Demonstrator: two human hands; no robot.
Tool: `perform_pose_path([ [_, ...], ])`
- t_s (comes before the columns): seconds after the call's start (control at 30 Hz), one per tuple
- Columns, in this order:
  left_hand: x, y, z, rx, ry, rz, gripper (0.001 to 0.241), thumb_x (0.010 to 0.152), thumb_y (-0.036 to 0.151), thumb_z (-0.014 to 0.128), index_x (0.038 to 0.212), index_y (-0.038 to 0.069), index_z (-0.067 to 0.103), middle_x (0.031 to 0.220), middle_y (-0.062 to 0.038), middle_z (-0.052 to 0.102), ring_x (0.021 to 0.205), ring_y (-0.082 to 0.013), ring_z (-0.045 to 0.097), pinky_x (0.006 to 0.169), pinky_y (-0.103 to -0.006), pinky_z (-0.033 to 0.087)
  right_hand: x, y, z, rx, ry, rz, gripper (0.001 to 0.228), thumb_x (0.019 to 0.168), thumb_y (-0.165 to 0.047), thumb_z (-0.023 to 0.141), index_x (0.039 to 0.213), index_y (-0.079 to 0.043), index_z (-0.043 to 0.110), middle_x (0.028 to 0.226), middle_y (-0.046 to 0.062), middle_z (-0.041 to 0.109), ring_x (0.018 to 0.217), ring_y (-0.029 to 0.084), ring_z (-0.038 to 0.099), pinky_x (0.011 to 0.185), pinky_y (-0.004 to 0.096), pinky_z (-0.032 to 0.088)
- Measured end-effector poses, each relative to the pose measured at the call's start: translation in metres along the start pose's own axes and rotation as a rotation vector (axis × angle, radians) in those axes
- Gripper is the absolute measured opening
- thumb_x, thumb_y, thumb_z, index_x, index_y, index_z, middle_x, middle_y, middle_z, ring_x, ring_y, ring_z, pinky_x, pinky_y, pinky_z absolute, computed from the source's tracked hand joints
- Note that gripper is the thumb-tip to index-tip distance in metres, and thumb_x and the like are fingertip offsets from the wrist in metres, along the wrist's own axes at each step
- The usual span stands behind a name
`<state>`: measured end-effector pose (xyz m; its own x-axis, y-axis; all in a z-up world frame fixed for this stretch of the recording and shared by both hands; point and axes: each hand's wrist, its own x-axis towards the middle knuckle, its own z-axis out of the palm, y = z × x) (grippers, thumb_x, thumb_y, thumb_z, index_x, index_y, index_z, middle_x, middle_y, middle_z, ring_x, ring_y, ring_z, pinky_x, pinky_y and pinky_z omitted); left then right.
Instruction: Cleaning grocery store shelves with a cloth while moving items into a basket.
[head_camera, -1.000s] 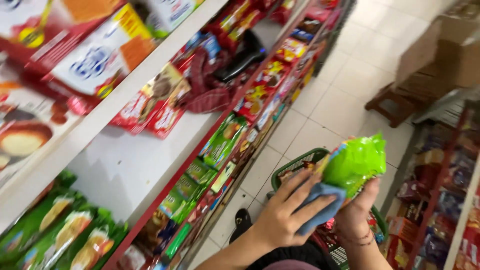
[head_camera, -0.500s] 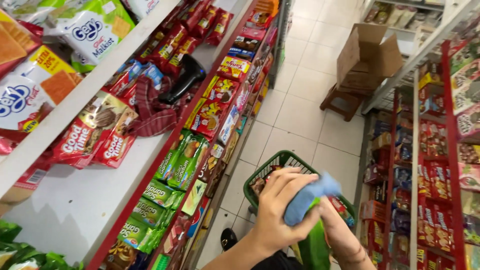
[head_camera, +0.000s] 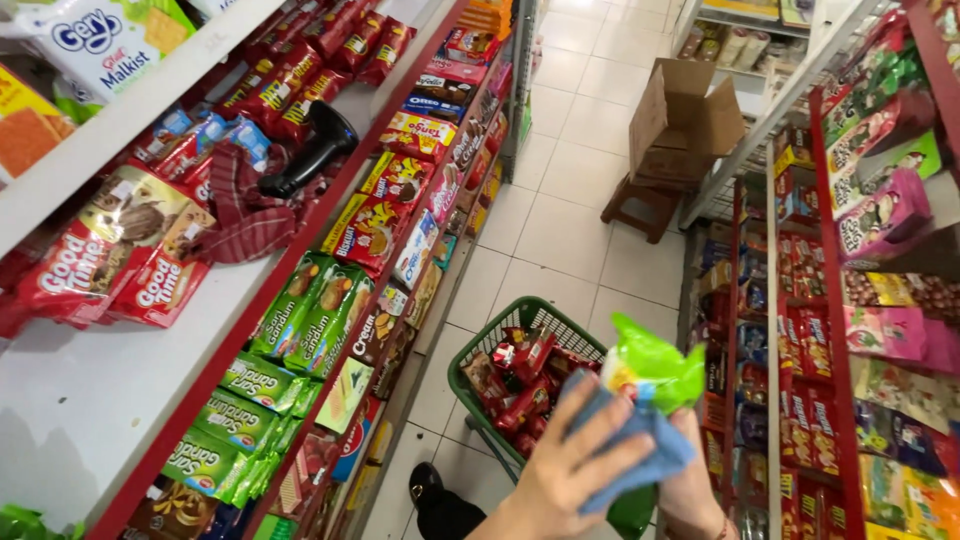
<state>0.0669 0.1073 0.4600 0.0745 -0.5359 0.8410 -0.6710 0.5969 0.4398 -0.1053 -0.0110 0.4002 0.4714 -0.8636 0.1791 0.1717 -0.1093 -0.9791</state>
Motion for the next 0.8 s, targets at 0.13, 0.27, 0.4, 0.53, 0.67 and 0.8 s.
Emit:
perform_pose_path([
  [0.13,-0.026,0.011,0.000,0.045,-0.173,0.095,0.048,0.093,0.016,0.075,0.140,0.009,0.069,0.156,-0.015,0.057,0.150,-0.0381,0.055,0.125,-0.0540,0.041,-0.003,-0.045,-0.002,0.410,0.139,0.162,0.079,0.097,-0.067,0.041,0.143,-0.003,0.045,0.122,0.018,0.066,0.105,0.030,0.069,0.088,0.045,0.057],
  [0.27,-0.070,-0.010,0.010,-0.177,-0.201,-0.104,0.044,0.090,0.011,0.071,0.133,0.006,0.066,0.149,-0.017,0.057,0.141,-0.0392,0.060,0.119,-0.0484,0.050,0.004,-0.093,0.013,0.566,0.086,-0.030,0.090,0.097,-0.074,0.049,0.154,-0.006,0.040,0.123,0.016,0.062,0.104,0.030,0.067,0.086,0.048,0.057],
  [0.4,-0.033,0.003,0.003,-0.416,0.085,-0.506,0.044,0.090,0.015,0.068,0.132,0.004,0.062,0.138,-0.018,0.060,0.131,-0.0343,0.065,0.114,-0.0437,0.054,-0.009,-0.058,-0.015,0.622,-0.131,0.099,0.099,0.089,-0.069,0.068,0.154,0.002,0.043,0.128,0.022,0.061,0.105,0.031,0.065,0.084,0.049,0.055],
  [0.53,0.052,0.047,-0.020,-0.590,0.308,-0.502,0.072,0.088,0.023,0.072,0.147,0.006,0.034,0.144,-0.022,0.041,0.132,-0.0347,0.050,0.113,-0.0432,0.041,-0.031,-0.012,-0.019,0.313,-0.143,0.207,0.084,0.086,-0.052,0.073,0.141,0.007,0.053,0.118,0.019,0.067,0.101,0.029,0.068,0.084,0.042,0.056],
  [0.67,0.046,0.055,-0.003,-0.338,0.180,-0.428,0.058,0.095,0.024,0.071,0.145,0.006,0.047,0.147,-0.023,0.041,0.134,-0.0377,0.050,0.116,-0.0434,0.041,-0.058,0.027,-0.022,-0.035,0.053,0.194,0.062,0.097,-0.041,0.059,0.142,0.001,0.048,0.126,0.010,0.062,0.114,0.017,0.060,0.098,0.031,0.048],
  [0.8,0.032,0.064,0.006,-0.277,0.110,-0.457,0.045,0.100,0.016,0.066,0.143,0.007,0.061,0.152,-0.025,0.047,0.136,-0.0420,0.059,0.117,-0.0455,0.048,-0.058,-0.011,-0.002,0.017,0.067,-0.007,0.055,0.102,-0.037,0.058,0.140,0.003,0.050,0.124,0.013,0.064,0.109,0.021,0.063,0.093,0.036,0.052],
])
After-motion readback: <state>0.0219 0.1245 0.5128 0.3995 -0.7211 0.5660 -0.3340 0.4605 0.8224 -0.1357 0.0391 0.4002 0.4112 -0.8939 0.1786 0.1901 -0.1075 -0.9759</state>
